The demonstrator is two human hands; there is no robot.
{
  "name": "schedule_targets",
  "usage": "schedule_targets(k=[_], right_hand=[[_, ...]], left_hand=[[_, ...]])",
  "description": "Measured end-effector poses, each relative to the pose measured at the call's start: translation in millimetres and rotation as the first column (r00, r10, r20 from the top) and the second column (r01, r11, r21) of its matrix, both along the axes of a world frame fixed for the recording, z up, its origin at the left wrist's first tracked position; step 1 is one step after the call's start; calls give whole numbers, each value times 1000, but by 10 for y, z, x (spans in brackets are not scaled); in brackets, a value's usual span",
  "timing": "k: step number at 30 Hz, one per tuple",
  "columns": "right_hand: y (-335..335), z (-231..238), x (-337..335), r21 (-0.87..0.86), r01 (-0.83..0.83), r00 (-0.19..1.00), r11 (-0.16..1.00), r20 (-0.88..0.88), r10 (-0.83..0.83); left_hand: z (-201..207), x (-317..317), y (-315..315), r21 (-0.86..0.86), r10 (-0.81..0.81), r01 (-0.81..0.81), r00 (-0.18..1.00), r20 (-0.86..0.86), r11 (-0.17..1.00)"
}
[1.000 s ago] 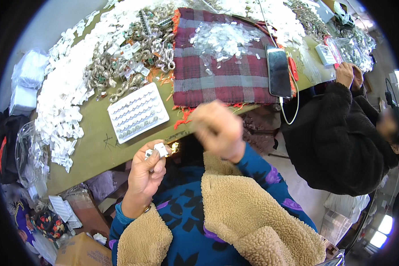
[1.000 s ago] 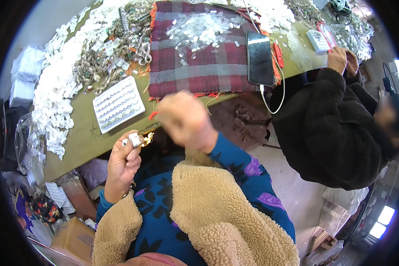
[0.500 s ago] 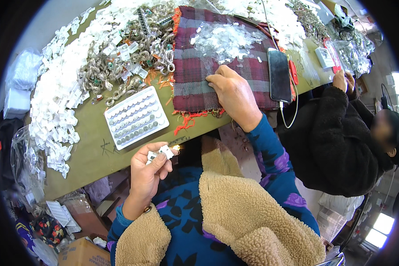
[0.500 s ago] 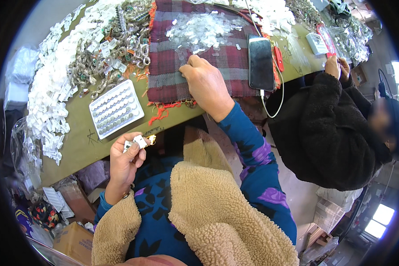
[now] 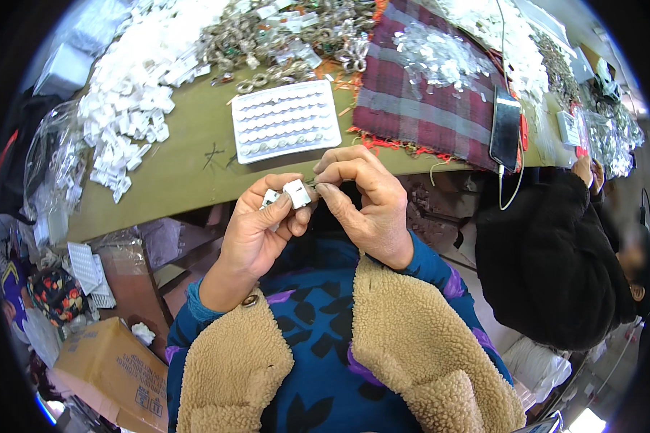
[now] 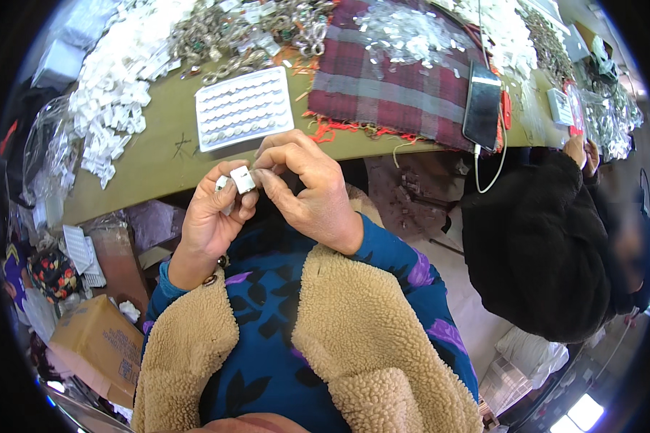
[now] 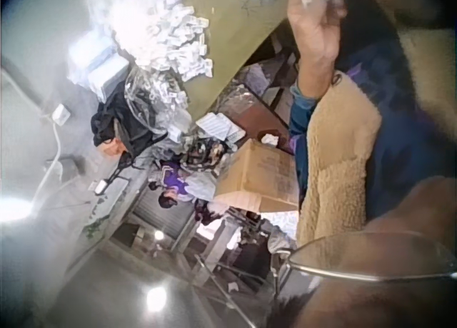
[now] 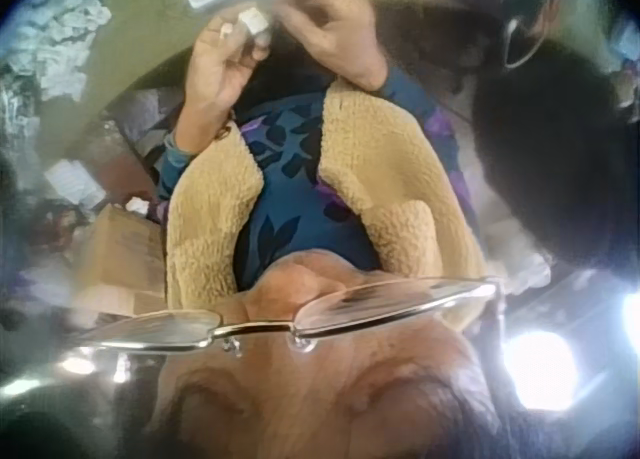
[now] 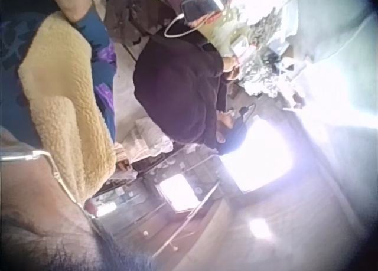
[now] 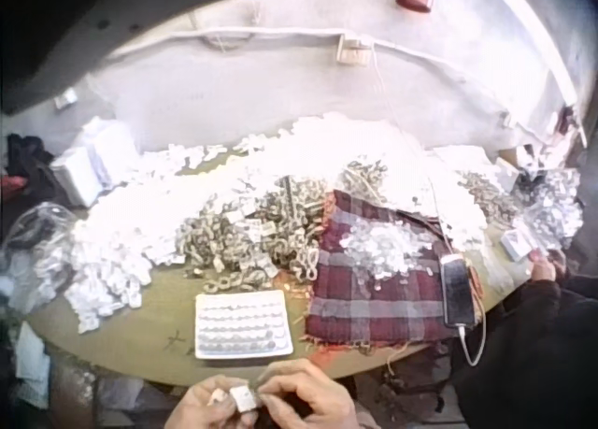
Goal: The person repeatedly picks small white rectangular components and metal rings from a table, inserts the rings into the components, and places the assembled units into a white tray. The person handles items one at a time and continues the cycle throughout the clip.
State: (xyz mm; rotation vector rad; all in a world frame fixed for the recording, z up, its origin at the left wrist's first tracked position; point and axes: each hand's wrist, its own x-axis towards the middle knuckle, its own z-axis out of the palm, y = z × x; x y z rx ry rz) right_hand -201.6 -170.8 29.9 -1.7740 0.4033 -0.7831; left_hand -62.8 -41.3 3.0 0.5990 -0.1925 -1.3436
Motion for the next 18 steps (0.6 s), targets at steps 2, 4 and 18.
schedule_targets(k=[2,4,18], right_hand=[[112,15,92,19,-22,998,1000,54,21],[167,39,150,-15,-56,996,998,74,57],[126,191,188,-152,-266,959,952,-144,245]], left_hand=[[61,13,88,3,8,-8,999,39,1000],[107,21,152,-6,28,-27,996,87,1000],[163,100,314,75,32,-45,986,161,996]])
